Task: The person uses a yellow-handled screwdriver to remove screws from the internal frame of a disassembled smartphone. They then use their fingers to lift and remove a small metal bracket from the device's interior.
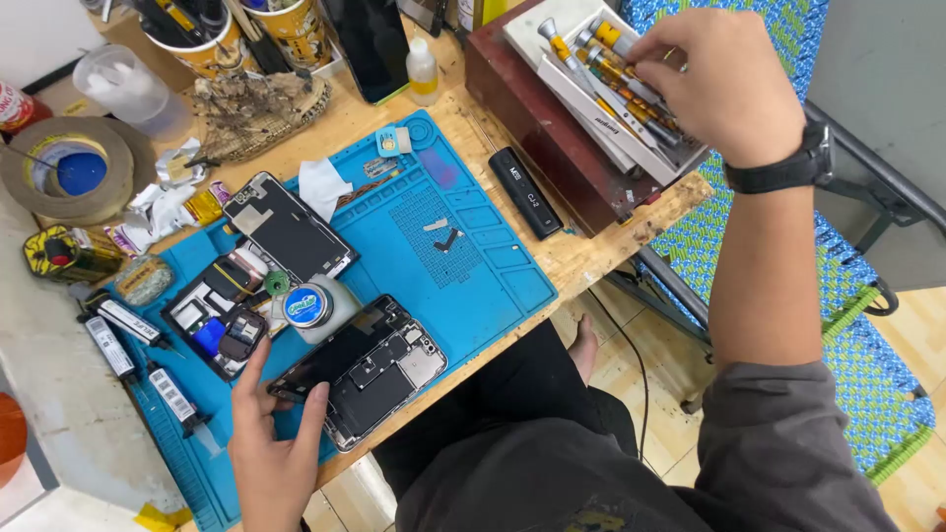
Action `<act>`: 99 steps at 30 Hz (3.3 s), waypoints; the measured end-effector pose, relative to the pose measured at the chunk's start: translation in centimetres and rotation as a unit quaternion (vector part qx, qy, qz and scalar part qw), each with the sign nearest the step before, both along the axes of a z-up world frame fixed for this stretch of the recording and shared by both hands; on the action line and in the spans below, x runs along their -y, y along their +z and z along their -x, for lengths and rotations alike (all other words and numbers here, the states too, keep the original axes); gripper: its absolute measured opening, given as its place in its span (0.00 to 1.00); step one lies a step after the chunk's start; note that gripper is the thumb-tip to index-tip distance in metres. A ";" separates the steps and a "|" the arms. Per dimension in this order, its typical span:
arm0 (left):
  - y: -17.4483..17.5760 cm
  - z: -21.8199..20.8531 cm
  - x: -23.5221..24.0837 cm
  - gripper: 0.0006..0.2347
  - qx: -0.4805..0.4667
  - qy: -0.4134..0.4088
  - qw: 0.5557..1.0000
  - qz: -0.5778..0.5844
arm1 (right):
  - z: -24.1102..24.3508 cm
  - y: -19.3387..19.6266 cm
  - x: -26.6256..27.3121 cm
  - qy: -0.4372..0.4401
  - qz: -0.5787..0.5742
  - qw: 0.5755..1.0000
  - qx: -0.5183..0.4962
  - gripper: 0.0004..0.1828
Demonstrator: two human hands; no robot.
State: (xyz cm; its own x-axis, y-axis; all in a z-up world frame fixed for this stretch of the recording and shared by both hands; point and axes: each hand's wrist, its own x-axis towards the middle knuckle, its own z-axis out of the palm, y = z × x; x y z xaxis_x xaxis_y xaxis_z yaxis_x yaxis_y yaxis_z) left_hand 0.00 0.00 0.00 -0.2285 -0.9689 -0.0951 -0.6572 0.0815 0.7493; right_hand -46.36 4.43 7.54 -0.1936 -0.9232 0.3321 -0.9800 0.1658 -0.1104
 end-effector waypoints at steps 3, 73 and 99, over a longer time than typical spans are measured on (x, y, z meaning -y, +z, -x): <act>0.6 0.4 -0.2 0.29 0.015 0.013 1.000 -0.017 | -0.2 0.5 -0.2 0.008 0.014 0.998 0.059 0.09; 1.0 -2.9 6.3 0.24 -0.027 -0.298 0.948 -0.105 | -20.9 -9.1 -8.5 0.054 0.182 0.914 0.359 0.26; -1.4 -3.5 6.3 0.20 -0.129 -0.247 0.955 -0.097 | -28.3 -13.5 -0.3 0.075 0.347 0.873 0.335 0.32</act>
State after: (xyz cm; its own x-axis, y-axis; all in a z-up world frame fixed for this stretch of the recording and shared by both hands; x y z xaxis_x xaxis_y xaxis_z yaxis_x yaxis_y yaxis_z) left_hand 3.55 -6.26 -1.44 -0.6941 -0.7059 -0.1410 -0.3658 0.1771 0.9137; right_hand -18.06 4.77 -5.93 -0.4523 -0.5773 0.6798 -0.6619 -0.2937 -0.6897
